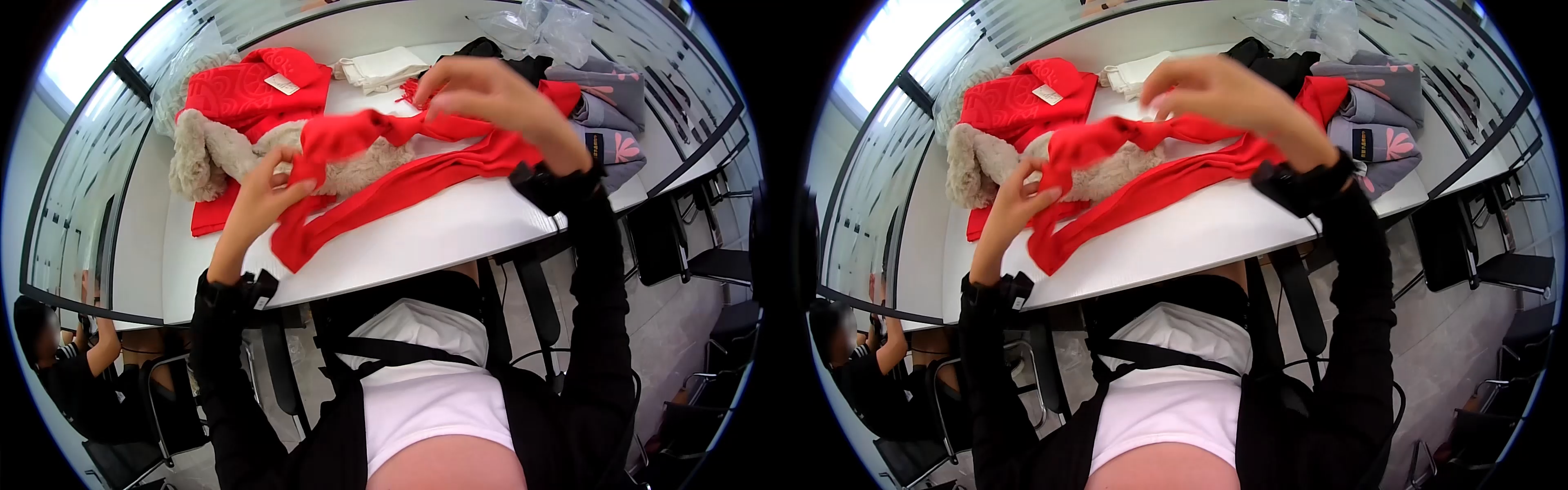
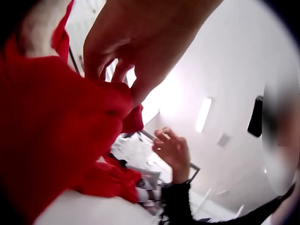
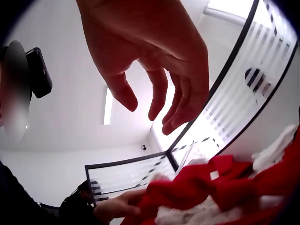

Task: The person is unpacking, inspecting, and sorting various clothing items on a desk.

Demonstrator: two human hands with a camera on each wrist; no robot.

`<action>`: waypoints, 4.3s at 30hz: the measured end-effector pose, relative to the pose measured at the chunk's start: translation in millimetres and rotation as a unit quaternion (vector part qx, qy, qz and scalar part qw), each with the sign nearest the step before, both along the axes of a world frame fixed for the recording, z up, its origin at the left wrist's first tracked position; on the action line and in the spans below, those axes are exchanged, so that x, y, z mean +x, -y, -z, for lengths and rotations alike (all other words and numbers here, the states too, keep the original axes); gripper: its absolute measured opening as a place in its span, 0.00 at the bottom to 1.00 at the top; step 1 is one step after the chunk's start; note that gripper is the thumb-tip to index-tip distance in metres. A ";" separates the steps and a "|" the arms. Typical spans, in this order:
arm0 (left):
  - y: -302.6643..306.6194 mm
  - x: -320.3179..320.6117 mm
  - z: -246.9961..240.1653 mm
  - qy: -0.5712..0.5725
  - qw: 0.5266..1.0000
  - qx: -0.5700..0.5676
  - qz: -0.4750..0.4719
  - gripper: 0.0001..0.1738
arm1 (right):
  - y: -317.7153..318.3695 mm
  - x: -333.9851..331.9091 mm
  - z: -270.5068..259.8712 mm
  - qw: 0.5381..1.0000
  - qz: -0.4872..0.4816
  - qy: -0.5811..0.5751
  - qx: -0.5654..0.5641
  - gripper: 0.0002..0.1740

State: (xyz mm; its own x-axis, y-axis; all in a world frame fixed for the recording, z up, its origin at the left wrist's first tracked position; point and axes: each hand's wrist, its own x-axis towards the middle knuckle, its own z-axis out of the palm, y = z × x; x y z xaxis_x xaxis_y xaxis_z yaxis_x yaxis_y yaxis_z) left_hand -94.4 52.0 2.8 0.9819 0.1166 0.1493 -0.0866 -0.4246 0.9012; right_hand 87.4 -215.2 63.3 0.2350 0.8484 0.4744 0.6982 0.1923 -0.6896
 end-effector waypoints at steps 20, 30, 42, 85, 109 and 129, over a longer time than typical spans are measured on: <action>54.2 64.0 18.2 0.330 0.889 0.275 -0.158 0.19 | -81.0 0.8 102.9 0.980 0.070 -0.182 -0.024 0.30; 32.8 67.9 35.9 0.145 0.971 0.171 -0.077 0.20 | -85.5 -10.4 92.2 0.994 0.051 -0.073 0.069 0.19; 29.6 72.8 49.1 0.093 0.988 -0.048 -0.115 0.15 | -86.6 -7.1 83.1 0.984 0.054 0.162 0.049 0.16; 11.8 76.5 41.7 0.018 0.977 -0.190 -0.097 0.03 | -79.5 -8.6 75.2 0.974 -0.145 -0.162 -0.066 0.06; -25.9 69.8 24.5 0.238 0.945 0.030 -0.221 0.10 | -43.5 8.1 42.6 0.955 -0.189 -0.135 -0.181 0.24; -8.8 74.3 36.0 0.183 0.964 0.191 0.027 0.23 | -57.7 -18.8 43.4 0.984 -0.002 -0.097 -0.151 0.15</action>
